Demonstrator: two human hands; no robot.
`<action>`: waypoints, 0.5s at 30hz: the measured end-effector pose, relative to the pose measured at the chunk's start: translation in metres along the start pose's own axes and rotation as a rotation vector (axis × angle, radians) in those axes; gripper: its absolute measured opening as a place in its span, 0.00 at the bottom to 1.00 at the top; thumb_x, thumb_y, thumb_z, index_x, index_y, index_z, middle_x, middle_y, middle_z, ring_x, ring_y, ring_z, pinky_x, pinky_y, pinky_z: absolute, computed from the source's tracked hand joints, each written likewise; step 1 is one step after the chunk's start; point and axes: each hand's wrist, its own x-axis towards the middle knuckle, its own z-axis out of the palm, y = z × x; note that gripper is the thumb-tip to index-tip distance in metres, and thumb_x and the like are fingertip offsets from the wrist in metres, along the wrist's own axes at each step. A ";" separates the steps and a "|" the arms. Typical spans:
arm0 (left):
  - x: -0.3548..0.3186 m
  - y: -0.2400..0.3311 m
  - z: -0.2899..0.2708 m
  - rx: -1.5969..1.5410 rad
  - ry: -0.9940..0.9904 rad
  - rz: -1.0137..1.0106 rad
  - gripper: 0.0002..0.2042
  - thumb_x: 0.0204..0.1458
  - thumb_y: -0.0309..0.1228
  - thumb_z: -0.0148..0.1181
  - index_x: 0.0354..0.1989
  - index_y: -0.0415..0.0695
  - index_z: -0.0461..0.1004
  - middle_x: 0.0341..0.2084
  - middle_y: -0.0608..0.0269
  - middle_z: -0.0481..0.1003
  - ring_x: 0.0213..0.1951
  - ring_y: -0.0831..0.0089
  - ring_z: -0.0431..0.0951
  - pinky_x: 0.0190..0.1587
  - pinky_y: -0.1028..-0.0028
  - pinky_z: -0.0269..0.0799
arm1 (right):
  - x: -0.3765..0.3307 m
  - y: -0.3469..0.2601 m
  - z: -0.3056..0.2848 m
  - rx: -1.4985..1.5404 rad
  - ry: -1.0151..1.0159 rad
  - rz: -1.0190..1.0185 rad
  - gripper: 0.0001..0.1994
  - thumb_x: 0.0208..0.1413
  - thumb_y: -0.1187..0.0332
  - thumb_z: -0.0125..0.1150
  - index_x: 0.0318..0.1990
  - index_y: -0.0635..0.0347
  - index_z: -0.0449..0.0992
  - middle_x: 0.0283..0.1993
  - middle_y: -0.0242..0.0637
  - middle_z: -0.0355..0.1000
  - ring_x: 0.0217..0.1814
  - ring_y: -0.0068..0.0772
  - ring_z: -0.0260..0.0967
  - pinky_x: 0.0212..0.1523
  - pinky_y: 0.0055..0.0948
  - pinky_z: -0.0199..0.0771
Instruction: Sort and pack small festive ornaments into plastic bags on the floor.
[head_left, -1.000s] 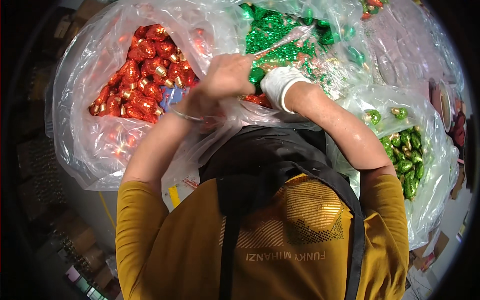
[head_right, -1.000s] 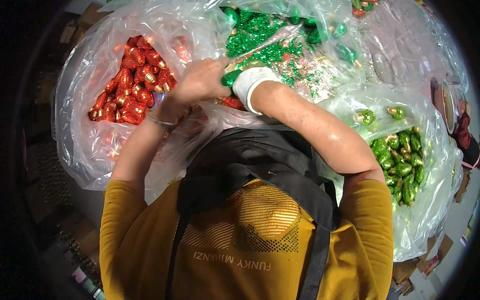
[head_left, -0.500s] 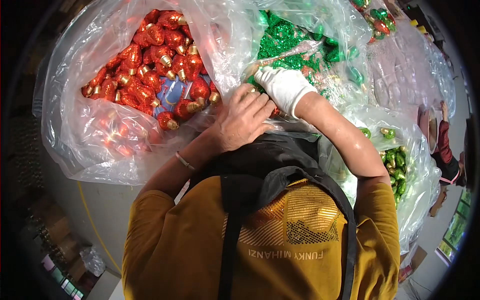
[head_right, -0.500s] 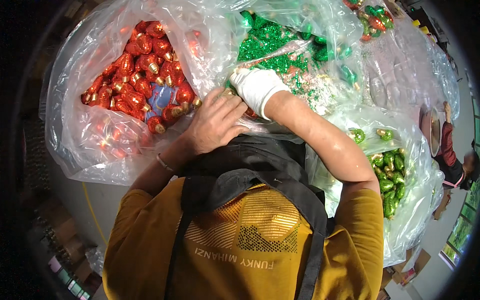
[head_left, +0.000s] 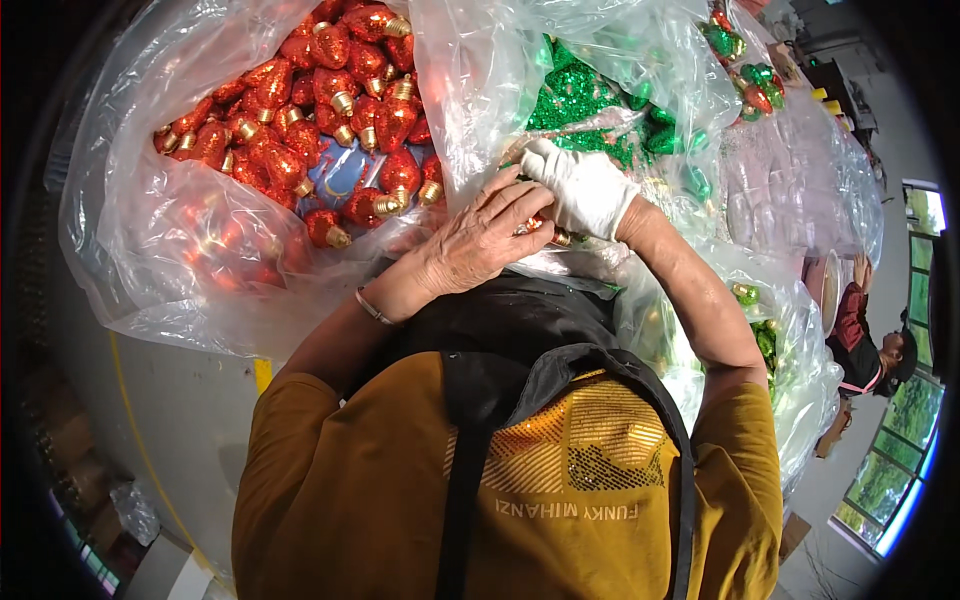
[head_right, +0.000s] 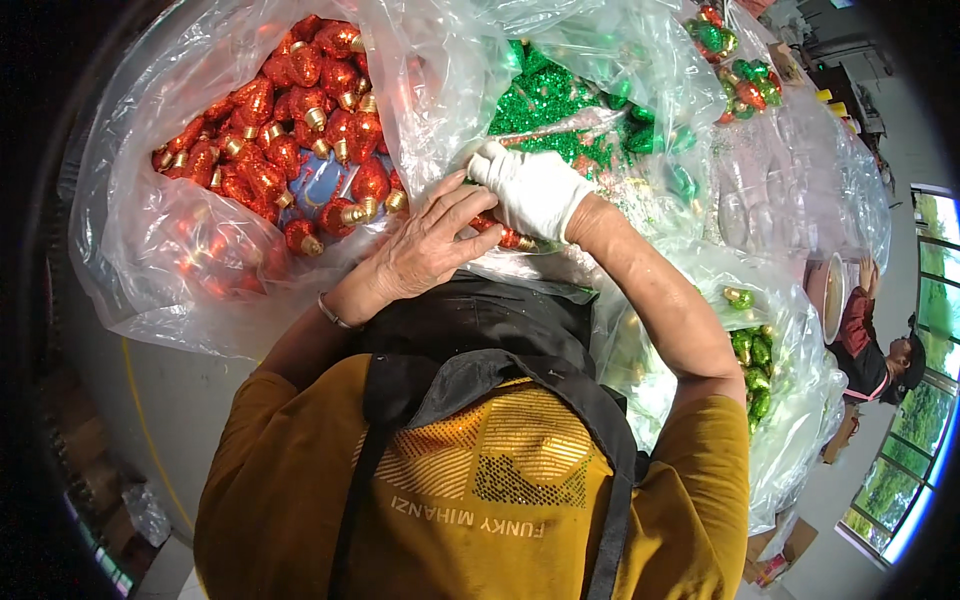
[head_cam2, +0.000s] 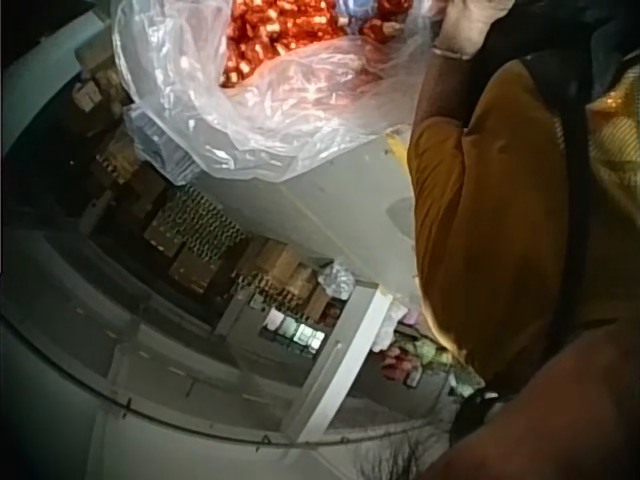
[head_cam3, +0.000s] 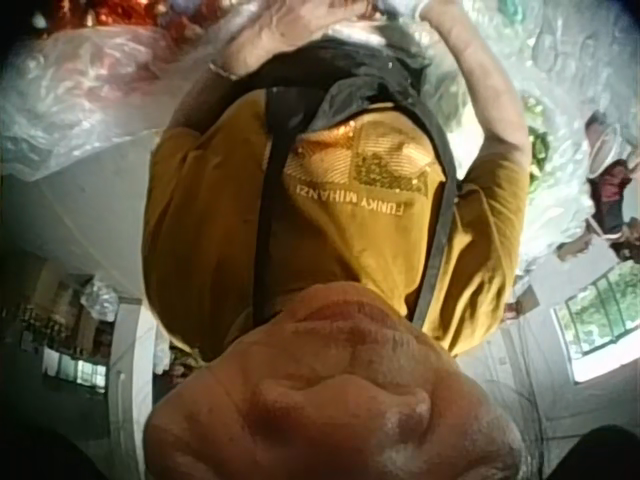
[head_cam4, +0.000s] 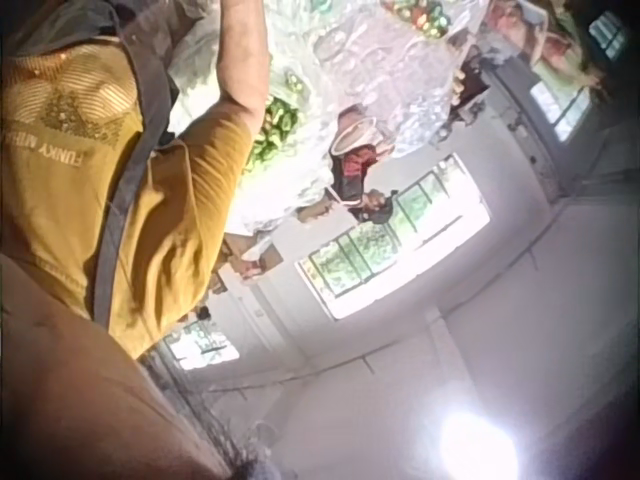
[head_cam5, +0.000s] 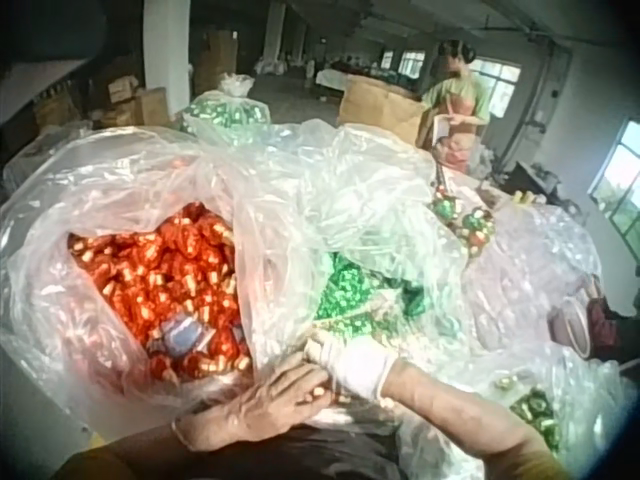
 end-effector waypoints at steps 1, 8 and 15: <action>-0.001 0.000 0.002 0.005 0.020 0.005 0.14 0.43 0.22 0.56 0.41 0.45 0.75 0.49 0.57 0.67 0.54 0.61 0.68 0.65 0.58 0.54 | 0.000 -0.002 -0.004 0.035 -0.007 0.006 0.15 0.50 0.68 0.53 0.45 0.63 0.65 0.42 0.48 0.66 0.34 0.44 0.73 0.27 0.36 0.74; -0.005 -0.001 0.002 0.013 0.072 -0.008 0.14 0.43 0.24 0.57 0.42 0.45 0.75 0.51 0.57 0.66 0.56 0.62 0.66 0.64 0.58 0.55 | -0.002 -0.023 -0.014 -0.126 -0.056 0.179 0.15 0.48 0.69 0.54 0.45 0.63 0.66 0.41 0.48 0.66 0.37 0.45 0.72 0.33 0.36 0.74; 0.002 -0.007 -0.003 0.094 -0.098 0.023 0.15 0.45 0.25 0.59 0.44 0.43 0.74 0.45 0.58 0.70 0.50 0.62 0.71 0.58 0.61 0.62 | -0.006 -0.011 -0.007 -0.006 -0.031 0.253 0.12 0.48 0.72 0.53 0.42 0.65 0.69 0.39 0.50 0.69 0.40 0.48 0.71 0.39 0.36 0.73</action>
